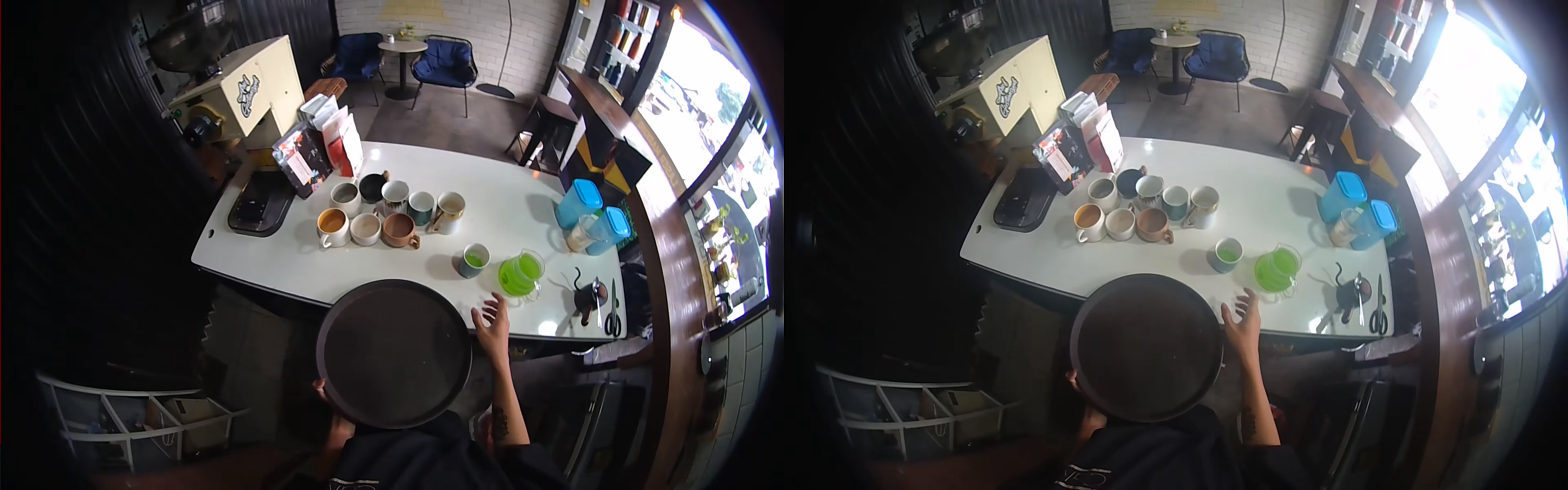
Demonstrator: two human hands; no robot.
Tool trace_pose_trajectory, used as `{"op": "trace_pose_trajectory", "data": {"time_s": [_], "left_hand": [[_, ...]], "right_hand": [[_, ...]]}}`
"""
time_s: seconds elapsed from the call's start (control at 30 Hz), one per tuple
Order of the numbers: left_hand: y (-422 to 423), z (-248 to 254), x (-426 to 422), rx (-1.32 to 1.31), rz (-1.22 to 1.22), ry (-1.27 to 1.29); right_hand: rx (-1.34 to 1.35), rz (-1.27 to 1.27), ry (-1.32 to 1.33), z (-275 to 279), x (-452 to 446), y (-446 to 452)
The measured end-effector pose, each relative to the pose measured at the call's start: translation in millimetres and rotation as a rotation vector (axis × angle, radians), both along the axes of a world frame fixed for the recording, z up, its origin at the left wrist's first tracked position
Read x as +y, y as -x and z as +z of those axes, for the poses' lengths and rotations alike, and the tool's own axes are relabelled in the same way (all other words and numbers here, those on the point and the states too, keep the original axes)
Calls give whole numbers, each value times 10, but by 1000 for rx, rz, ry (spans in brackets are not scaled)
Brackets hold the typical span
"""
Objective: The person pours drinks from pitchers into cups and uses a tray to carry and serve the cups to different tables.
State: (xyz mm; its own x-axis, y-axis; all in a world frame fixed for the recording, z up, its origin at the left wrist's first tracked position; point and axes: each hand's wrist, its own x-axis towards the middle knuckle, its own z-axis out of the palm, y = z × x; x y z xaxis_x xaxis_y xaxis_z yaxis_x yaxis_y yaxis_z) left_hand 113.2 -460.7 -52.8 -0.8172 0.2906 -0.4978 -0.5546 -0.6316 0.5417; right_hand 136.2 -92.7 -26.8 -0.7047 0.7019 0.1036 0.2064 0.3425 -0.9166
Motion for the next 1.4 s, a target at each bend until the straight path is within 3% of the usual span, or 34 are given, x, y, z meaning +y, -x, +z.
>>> {"op": "trace_pose_trajectory", "data": {"time_s": [0.27,0.4,0.93,1.07,1.17,1.4], "left_hand": [[0,-24,180,-7,33,-14],[38,-43,243,-10,38,-20],[174,-60,278,1,31,-27],[177,-73,275,-7,17,-27],[176,-85,284,-11,7,-30],[185,-87,232,-16,21,-31]], "right_hand": [[43,-45,-201,-367,411,751],[53,-50,-77,-254,466,907],[120,-51,-171,62,327,921],[113,75,-147,427,122,758],[70,311,-78,701,-93,656],[29,620,-78,783,-537,537]]}}
